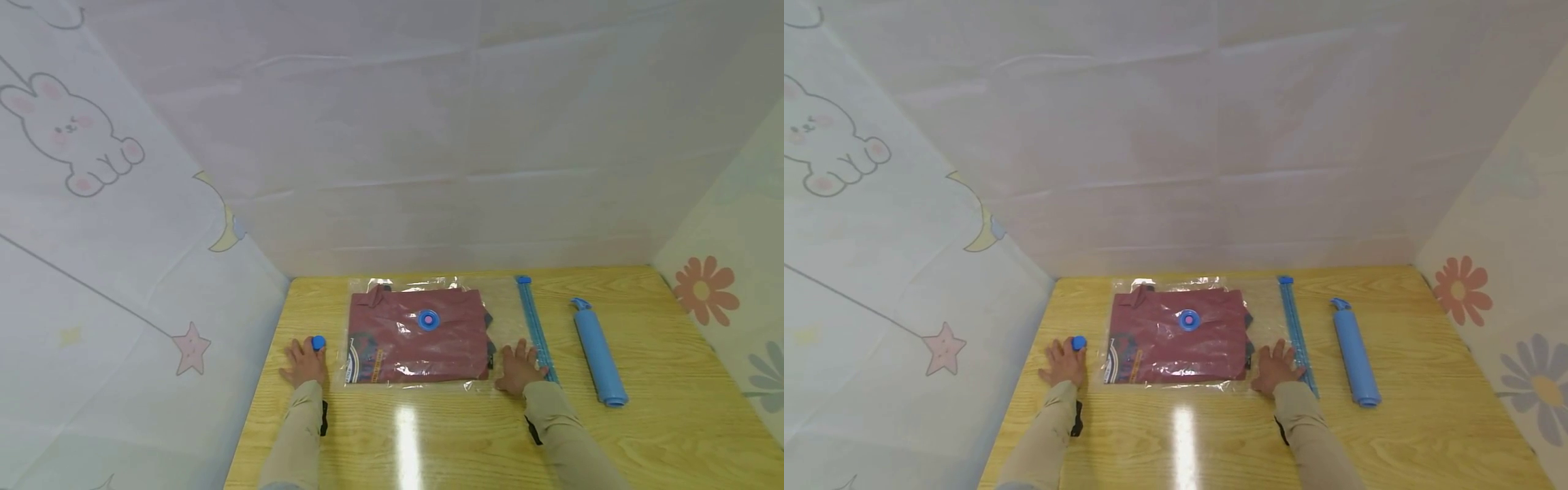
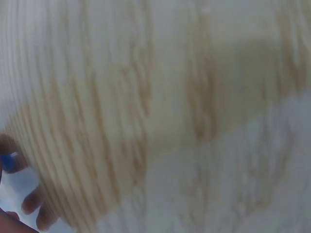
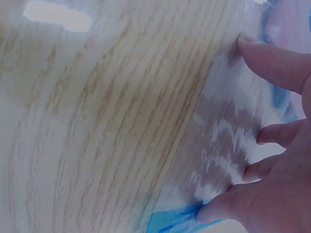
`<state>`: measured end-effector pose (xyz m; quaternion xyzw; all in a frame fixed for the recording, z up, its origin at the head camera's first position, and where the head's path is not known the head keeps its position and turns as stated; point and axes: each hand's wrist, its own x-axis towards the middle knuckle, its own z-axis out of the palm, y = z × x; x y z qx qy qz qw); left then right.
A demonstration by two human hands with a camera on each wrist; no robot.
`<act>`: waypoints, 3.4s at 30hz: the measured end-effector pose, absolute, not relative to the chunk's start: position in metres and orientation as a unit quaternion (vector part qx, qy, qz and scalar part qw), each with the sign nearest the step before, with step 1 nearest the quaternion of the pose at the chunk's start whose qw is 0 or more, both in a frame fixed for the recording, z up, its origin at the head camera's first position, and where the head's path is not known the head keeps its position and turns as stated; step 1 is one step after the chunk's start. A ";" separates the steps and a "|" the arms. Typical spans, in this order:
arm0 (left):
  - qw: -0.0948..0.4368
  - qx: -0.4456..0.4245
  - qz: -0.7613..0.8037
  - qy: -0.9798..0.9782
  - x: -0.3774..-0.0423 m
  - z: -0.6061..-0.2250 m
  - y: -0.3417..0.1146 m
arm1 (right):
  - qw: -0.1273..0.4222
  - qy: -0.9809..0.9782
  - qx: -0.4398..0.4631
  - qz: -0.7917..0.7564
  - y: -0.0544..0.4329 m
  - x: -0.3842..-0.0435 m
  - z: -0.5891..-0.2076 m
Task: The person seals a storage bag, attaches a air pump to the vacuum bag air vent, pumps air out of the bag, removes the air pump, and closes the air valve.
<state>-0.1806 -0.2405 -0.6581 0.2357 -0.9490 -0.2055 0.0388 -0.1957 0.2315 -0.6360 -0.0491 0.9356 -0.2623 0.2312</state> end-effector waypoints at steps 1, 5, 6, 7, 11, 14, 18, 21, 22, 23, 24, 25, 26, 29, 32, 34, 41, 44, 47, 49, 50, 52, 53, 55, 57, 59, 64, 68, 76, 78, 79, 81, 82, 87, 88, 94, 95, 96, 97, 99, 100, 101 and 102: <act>0.037 0.240 -0.209 -0.947 -0.180 -0.659 -0.241 | 0.231 0.936 -0.050 -0.261 0.231 -0.196 -0.636; 0.031 0.250 -0.232 -0.940 -0.181 -0.662 -0.242 | 0.230 0.936 -0.049 -0.261 0.231 -0.196 -0.636; 0.027 0.251 -0.237 -0.938 -0.181 -0.663 -0.242 | 0.230 0.936 -0.049 -0.262 0.231 -0.196 -0.635; 0.023 0.253 -0.239 -0.937 -0.181 -0.663 -0.242 | 0.229 0.936 -0.048 -0.264 0.231 -0.196 -0.634; 0.008 0.257 -0.252 -0.933 -0.181 -0.660 -0.241 | 0.235 0.933 -0.049 -0.267 0.231 -0.196 -0.632; -0.003 0.260 -0.267 -0.928 -0.181 -0.656 -0.240 | 0.238 0.932 -0.048 -0.268 0.232 -0.196 -0.633; -0.020 0.268 -0.273 -0.924 -0.182 -0.653 -0.237 | 0.234 0.933 -0.048 -0.270 0.232 -0.196 -0.635; -0.028 0.272 -0.267 -0.924 -0.182 -0.654 -0.237 | 0.234 0.934 -0.049 -0.267 0.232 -0.196 -0.637; -0.028 0.273 -0.266 -0.924 -0.183 -0.655 -0.237 | 0.233 0.934 -0.049 -0.268 0.232 -0.197 -0.638; -0.027 0.273 -0.265 -0.925 -0.183 -0.656 -0.237 | 0.234 0.933 -0.049 -0.268 0.232 -0.197 -0.638; -0.026 0.272 -0.264 -0.925 -0.182 -0.656 -0.237 | 0.233 0.934 -0.049 -0.268 0.232 -0.196 -0.638; -0.024 0.272 -0.263 -0.925 -0.182 -0.657 -0.237 | 0.233 0.934 -0.049 -0.267 0.232 -0.196 -0.638; -0.023 0.272 -0.263 -0.926 -0.182 -0.657 -0.237 | 0.232 0.934 -0.049 -0.267 0.231 -0.196 -0.638; -0.017 0.269 -0.261 -0.927 -0.181 -0.658 -0.237 | 0.232 0.934 -0.048 -0.268 0.231 -0.195 -0.637; -0.006 0.266 -0.265 -0.927 -0.180 -0.659 -0.238 | 0.230 0.934 -0.049 -0.270 0.231 -0.196 -0.637; -0.001 0.265 -0.263 -0.928 -0.180 -0.661 -0.239 | 0.228 0.934 -0.051 -0.272 0.232 -0.197 -0.638; 0.016 0.280 -0.289 -0.915 -0.182 -0.661 -0.239 | 0.219 0.936 -0.055 -0.271 0.231 -0.197 -0.640; 0.038 0.282 -0.319 -0.904 -0.186 -0.653 -0.235 | 0.219 0.935 -0.052 -0.275 0.232 -0.194 -0.637; 0.046 0.240 -0.296 -0.923 -0.189 -0.643 -0.227 | 0.221 0.934 -0.053 -0.277 0.231 -0.191 -0.633; 0.048 0.183 -0.255 -0.948 -0.189 -0.639 -0.217 | 0.223 0.933 -0.055 -0.277 0.230 -0.189 -0.631; 0.051 0.149 -0.231 -0.960 -0.189 -0.638 -0.210 | 0.223 0.933 -0.057 -0.275 0.229 -0.189 -0.629; 0.062 0.081 -0.193 -0.976 -0.188 -0.636 -0.196 | 0.222 0.934 -0.058 -0.273 0.228 -0.189 -0.626; 0.062 0.053 -0.182 -0.980 -0.186 -0.636 -0.187 | 0.222 0.934 -0.059 -0.273 0.228 -0.189 -0.625; 0.059 0.007 -0.164 -0.985 -0.181 -0.640 -0.171 | 0.220 0.934 -0.058 -0.274 0.228 -0.190 -0.624; 0.041 -0.019 -0.161 -0.986 -0.175 -0.643 -0.155 | 0.217 0.934 -0.058 -0.277 0.230 -0.191 -0.626; 0.008 -0.023 -0.149 -0.989 -0.169 -0.649 -0.141 | 0.216 0.935 -0.061 -0.275 0.234 -0.191 -0.631; -0.033 -0.017 -0.144 -0.989 -0.164 -0.660 -0.117 | 0.214 0.937 -0.067 -0.268 0.252 -0.190 -0.645; -0.036 -0.026 -0.145 -0.988 -0.168 -0.670 -0.107 | 0.214 0.937 -0.057 -0.272 0.265 -0.185 -0.643; -0.017 -0.023 -0.151 -0.988 -0.172 -0.685 -0.102 | 0.201 0.930 -0.053 -0.304 0.273 -0.174 -0.639; -0.015 -0.028 -0.156 -0.987 -0.173 -0.686 -0.101 | 0.190 0.930 -0.053 -0.311 0.277 -0.173 -0.645; -0.016 -0.029 -0.156 -0.987 -0.173 -0.687 -0.101 | 0.185 0.930 -0.052 -0.314 0.279 -0.172 -0.648; -0.019 -0.027 -0.149 -0.988 -0.174 -0.688 -0.102 | 0.174 0.932 -0.053 -0.314 0.280 -0.174 -0.655; -0.017 -0.024 -0.146 -0.989 -0.174 -0.688 -0.103 | 0.171 0.933 -0.053 -0.311 0.279 -0.175 -0.658; -0.010 -0.003 -0.135 -0.991 -0.171 -0.689 -0.113 | 0.176 0.940 -0.063 -0.284 0.263 -0.184 -0.656; -0.011 -0.001 -0.137 -0.990 -0.170 -0.688 -0.114 | 0.176 0.941 -0.067 -0.280 0.264 -0.187 -0.660; -0.014 0.002 -0.142 -0.990 -0.171 -0.687 -0.109 | 0.130 0.948 -0.136 -0.258 0.286 -0.203 -0.678; -0.013 0.001 -0.140 -0.990 -0.173 -0.689 -0.108 | 0.125 0.948 -0.136 -0.259 0.289 -0.204 -0.671; -0.009 -0.001 -0.140 -0.990 -0.174 -0.690 -0.108 | 0.122 0.948 -0.133 -0.263 0.292 -0.204 -0.661; -0.009 0.000 -0.137 -0.991 -0.175 -0.691 -0.107 | 0.122 0.948 -0.114 -0.272 0.294 -0.203 -0.651; -0.010 0.001 -0.139 -0.990 -0.176 -0.692 -0.105 | 0.105 0.949 -0.070 -0.288 0.302 -0.201 -0.639; -0.012 0.001 -0.141 -0.990 -0.176 -0.692 -0.104 | 0.081 0.952 -0.050 -0.290 0.308 -0.199 -0.636; -0.015 0.002 -0.141 -0.990 -0.176 -0.692 -0.102 | 0.055 0.953 -0.029 -0.295 0.314 -0.198 -0.632; -0.016 0.003 -0.141 -0.990 -0.175 -0.692 -0.101 | 0.031 0.955 -0.009 -0.294 0.320 -0.197 -0.629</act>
